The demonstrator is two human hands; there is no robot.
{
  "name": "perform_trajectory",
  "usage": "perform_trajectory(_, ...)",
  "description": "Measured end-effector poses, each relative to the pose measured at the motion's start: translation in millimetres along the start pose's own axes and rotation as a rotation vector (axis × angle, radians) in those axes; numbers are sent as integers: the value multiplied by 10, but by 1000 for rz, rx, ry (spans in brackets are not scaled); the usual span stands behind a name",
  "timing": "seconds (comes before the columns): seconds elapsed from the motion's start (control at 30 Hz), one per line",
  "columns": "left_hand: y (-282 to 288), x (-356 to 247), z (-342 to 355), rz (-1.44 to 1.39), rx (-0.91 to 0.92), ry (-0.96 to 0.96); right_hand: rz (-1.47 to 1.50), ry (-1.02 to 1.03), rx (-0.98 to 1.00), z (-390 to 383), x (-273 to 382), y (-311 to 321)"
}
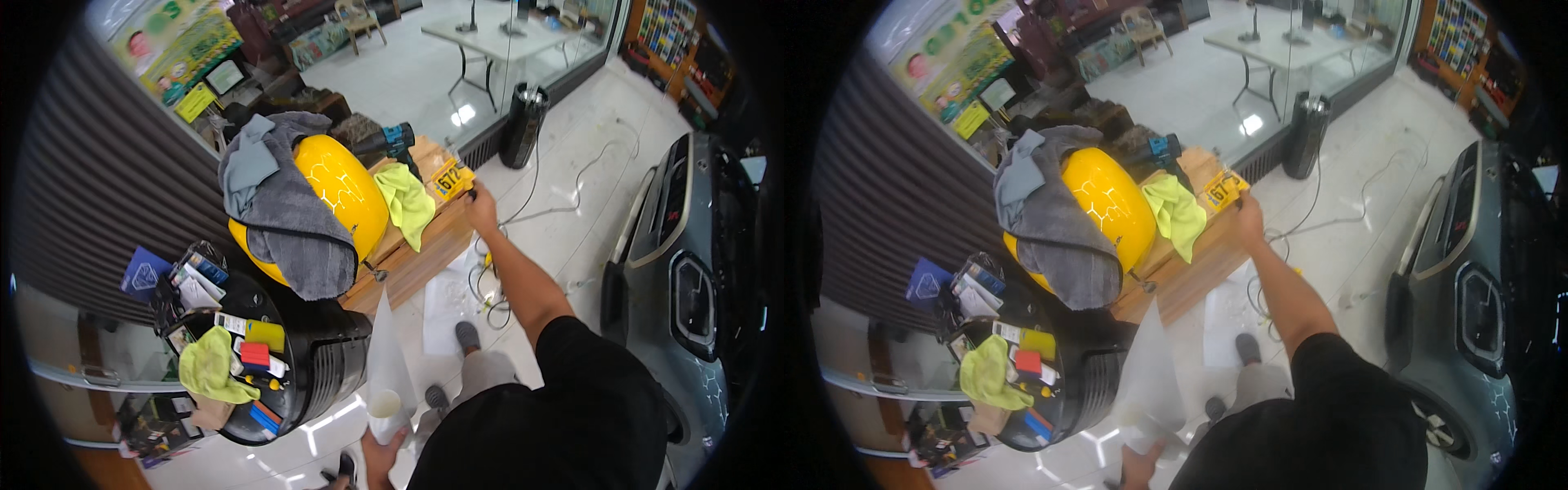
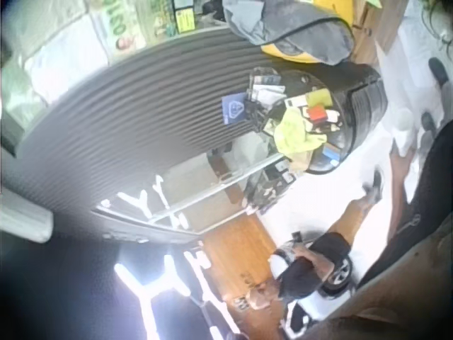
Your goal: The person prepares a large sheet of vinyl wrap by peeling the backing and spraying the surface. They then apply the wrap to the front fender of a grey car, smoothing it with a squeegee and trimming the edges with a knife. The person also uses a heat gun to stretch the material around the wheel arch.
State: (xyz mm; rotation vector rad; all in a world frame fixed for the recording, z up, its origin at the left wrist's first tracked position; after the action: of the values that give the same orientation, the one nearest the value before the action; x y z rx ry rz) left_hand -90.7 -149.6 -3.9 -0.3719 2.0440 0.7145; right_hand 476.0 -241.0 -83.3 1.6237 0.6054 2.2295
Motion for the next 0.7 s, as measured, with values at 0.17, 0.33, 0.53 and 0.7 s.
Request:
perform_trajectory(0.17, -308, -166, 343, 7, 51, 72, -39, -118, 94, 733, -525, -500)
perform_trajectory(0.33, -425, -303, 582, 104, 125, 229, 39, -46, 335, 842, -126, -1044)
perform_trajectory(0.53, -423, -543, 917, 186, 291, 70, -15, -8, 15, 462, -656, -742)
perform_trajectory(0.7, -459, -363, 1182, 200, 462, 21, -245, -248, 101, -1192, -1415, 226)
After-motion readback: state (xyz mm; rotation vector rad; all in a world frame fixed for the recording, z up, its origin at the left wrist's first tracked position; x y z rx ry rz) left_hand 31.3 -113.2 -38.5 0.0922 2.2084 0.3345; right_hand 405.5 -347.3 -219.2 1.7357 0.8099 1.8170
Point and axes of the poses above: each hand's wrist, its own z-axis towards the middle knuckle, its own y-axis out of the back of the hand, x = y × z, the point moved 4 cm from there along z, towards the middle knuckle, and after that the axes turned 2 degrees about x, right-handed, at the moved point
